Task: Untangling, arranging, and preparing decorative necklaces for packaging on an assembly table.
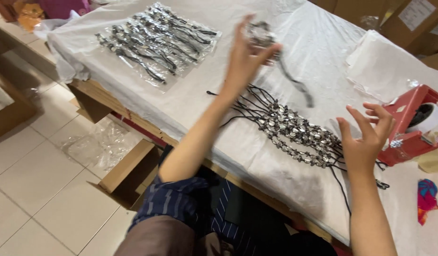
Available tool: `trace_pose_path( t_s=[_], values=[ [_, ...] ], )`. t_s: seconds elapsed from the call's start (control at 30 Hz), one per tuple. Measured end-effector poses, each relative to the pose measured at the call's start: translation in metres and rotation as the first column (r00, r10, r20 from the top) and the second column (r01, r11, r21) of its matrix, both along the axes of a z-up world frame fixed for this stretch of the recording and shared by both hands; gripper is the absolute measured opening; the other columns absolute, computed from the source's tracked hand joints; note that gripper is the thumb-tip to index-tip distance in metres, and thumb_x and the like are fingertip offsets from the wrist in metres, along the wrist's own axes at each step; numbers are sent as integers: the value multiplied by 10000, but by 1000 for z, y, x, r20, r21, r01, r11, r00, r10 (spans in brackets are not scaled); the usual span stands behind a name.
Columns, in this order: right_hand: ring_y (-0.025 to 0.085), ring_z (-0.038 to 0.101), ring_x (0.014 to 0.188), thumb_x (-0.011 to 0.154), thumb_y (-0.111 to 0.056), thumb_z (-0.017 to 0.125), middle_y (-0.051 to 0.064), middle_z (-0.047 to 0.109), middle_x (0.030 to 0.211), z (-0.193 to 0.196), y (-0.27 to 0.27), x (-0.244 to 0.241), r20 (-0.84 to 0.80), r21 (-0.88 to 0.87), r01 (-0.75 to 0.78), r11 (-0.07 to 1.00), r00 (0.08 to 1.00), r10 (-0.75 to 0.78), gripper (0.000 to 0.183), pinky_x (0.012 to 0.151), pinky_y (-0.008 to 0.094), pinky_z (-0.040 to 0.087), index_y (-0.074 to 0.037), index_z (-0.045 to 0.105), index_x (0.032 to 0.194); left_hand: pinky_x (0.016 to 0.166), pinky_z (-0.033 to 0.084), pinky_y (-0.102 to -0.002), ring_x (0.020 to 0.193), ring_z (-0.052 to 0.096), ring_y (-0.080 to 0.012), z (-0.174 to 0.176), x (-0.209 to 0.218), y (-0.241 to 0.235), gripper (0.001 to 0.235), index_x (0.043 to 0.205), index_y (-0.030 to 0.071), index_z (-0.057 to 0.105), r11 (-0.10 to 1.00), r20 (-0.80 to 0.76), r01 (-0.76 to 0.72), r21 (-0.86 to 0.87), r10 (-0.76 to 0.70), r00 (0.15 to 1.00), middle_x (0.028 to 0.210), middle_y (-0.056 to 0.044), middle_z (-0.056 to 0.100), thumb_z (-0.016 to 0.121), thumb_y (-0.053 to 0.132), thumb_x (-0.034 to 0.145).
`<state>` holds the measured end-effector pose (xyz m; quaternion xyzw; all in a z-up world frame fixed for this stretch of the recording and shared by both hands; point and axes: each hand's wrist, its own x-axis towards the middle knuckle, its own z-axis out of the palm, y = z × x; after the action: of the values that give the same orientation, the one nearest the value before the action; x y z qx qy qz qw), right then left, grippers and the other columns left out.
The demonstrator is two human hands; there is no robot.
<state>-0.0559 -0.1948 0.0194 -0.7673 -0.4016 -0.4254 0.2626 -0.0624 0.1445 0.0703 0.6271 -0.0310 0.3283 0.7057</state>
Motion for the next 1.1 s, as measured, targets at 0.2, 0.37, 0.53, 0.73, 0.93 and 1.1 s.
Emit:
trace_pose_path(
  t_s=[0.2,0.37,0.53,0.73,0.93,1.1],
  values=[
    [398,470,1316,1101,121,820,209,477,1367,1,3,-5,-48,47,15,999,999,-12,170,1022,510,450,55,762,1247,749,742,-264,839,839,-173,-29,-61,177,1172,1544,-38,85,968,-141,-245,-52,236,962,1056,-148,830,856,373,762],
    [387,448,1238,1093,17,823,187,511,1355,2,12,-8,-52,5,33,999,998,-33,117,1013,504,465,14,782,1203,854,744,-226,967,794,-184,-65,-117,301,812,1423,46,428,871,-136,-468,149,486,863,1202,-195,717,911,411,881],
    [384,461,1240,1098,-2,805,196,516,1343,1,11,-9,-79,20,31,999,996,-30,92,1018,503,463,18,775,1184,899,759,-300,1181,702,-288,-101,-111,362,948,1449,66,437,816,-269,-573,69,569,777,1347,-220,596,1013,380,765],
    [369,461,1239,1101,-27,787,176,528,1342,-3,6,-5,-121,33,60,998,991,-56,67,1015,484,453,-11,775,1166,950,615,-298,1140,649,-275,-101,-88,351,1047,1562,51,274,758,-280,-564,326,648,709,1324,-246,603,974,265,813],
    [366,470,1226,1150,-85,720,164,531,1353,-6,3,-3,-120,41,62,997,991,-56,88,1013,486,454,-17,774,1168,1129,375,-518,1322,399,-383,-104,-91,326,935,1562,-1,347,298,94,-573,763,826,556,1425,-254,446,722,568,922],
    [358,463,1207,1178,-105,651,158,534,1355,-3,5,-6,-158,50,79,996,985,-71,148,1001,476,448,-19,771,1173,1176,195,-653,1468,132,-429,-70,-126,270,945,1577,-15,329,461,-154,-359,811,761,630,1624,-275,200,379,741,1012]
  ],
)
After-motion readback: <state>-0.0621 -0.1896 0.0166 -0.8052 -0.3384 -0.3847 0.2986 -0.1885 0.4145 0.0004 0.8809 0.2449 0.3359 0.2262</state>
